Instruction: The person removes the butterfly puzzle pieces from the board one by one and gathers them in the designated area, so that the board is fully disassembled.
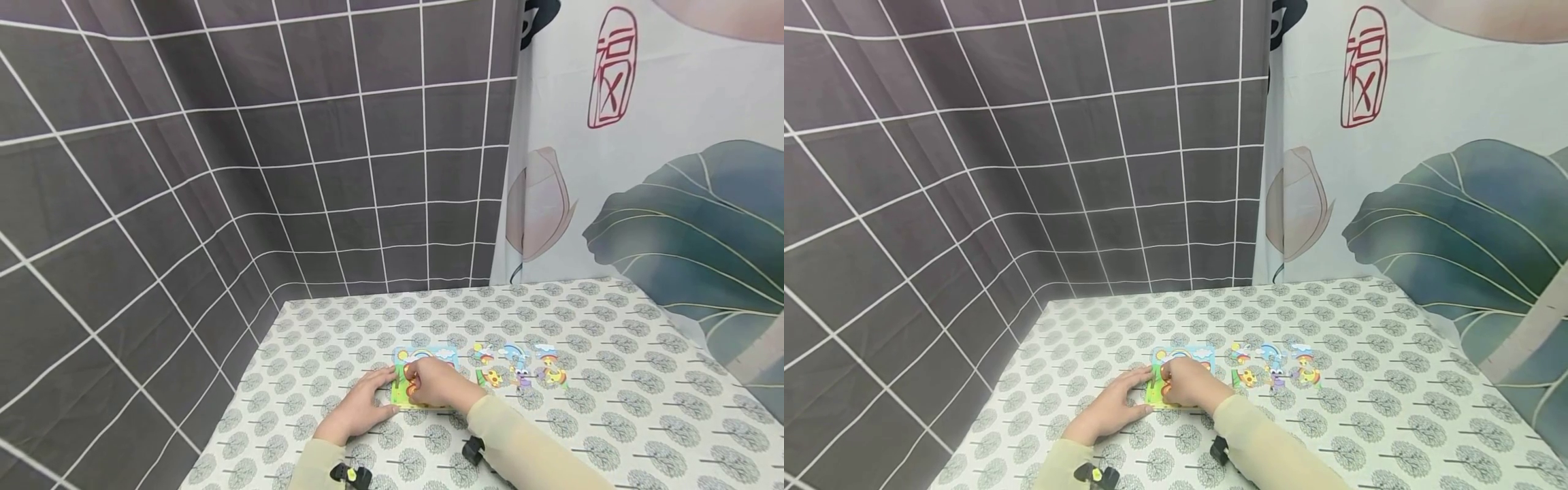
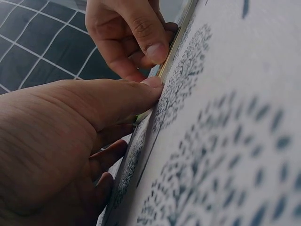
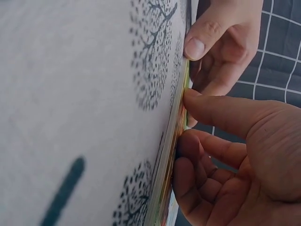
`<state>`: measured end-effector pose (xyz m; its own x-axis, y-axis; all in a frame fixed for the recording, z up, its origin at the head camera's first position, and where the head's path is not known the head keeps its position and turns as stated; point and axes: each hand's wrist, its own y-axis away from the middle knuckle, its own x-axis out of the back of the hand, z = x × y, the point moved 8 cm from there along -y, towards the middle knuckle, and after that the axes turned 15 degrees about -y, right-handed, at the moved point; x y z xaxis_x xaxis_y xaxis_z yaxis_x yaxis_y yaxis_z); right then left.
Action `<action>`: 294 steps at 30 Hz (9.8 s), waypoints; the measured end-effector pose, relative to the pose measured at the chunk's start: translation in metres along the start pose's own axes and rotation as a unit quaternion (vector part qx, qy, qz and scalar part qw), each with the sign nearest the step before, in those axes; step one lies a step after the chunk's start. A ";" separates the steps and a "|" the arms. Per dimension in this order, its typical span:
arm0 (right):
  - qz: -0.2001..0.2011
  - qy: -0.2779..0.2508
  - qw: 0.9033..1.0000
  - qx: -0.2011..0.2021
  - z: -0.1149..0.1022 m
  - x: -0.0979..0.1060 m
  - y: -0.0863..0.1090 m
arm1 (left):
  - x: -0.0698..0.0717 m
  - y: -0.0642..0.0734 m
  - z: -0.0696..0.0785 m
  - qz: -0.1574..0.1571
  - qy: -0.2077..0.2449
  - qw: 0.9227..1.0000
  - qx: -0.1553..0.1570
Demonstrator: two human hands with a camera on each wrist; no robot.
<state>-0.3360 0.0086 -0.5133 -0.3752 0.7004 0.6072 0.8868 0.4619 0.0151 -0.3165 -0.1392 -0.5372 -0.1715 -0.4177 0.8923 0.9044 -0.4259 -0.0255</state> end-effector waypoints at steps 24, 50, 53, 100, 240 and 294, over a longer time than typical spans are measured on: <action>0.023 -0.019 0.999 0.021 -0.003 0.005 0.001 | -0.001 0.001 -0.001 0.000 0.000 1.000 -0.001; 0.055 0.004 0.998 0.030 -0.003 0.016 0.003 | 0.000 0.000 0.002 0.000 -0.008 1.000 0.001; 0.058 0.009 0.998 0.031 -0.002 0.021 0.006 | 0.000 0.000 0.002 -0.001 -0.008 1.000 0.003; 0.068 -0.042 0.996 -0.041 0.082 0.103 0.097 | -0.002 0.001 -0.002 -0.004 -0.004 1.000 0.009; 0.018 -0.109 0.994 0.013 0.049 0.098 0.085 | -0.001 0.002 -0.001 -0.005 -0.002 1.000 0.007; 0.056 -0.043 0.996 -0.053 0.072 0.106 0.092 | -0.002 0.003 0.000 -0.004 -0.005 1.000 0.010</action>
<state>-0.3139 0.1642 -0.5044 -0.2893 0.7902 0.5402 0.9462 0.3215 0.0365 -0.3134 -0.1401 -0.5389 -0.1746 -0.4066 0.8968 0.9109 -0.4125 -0.0097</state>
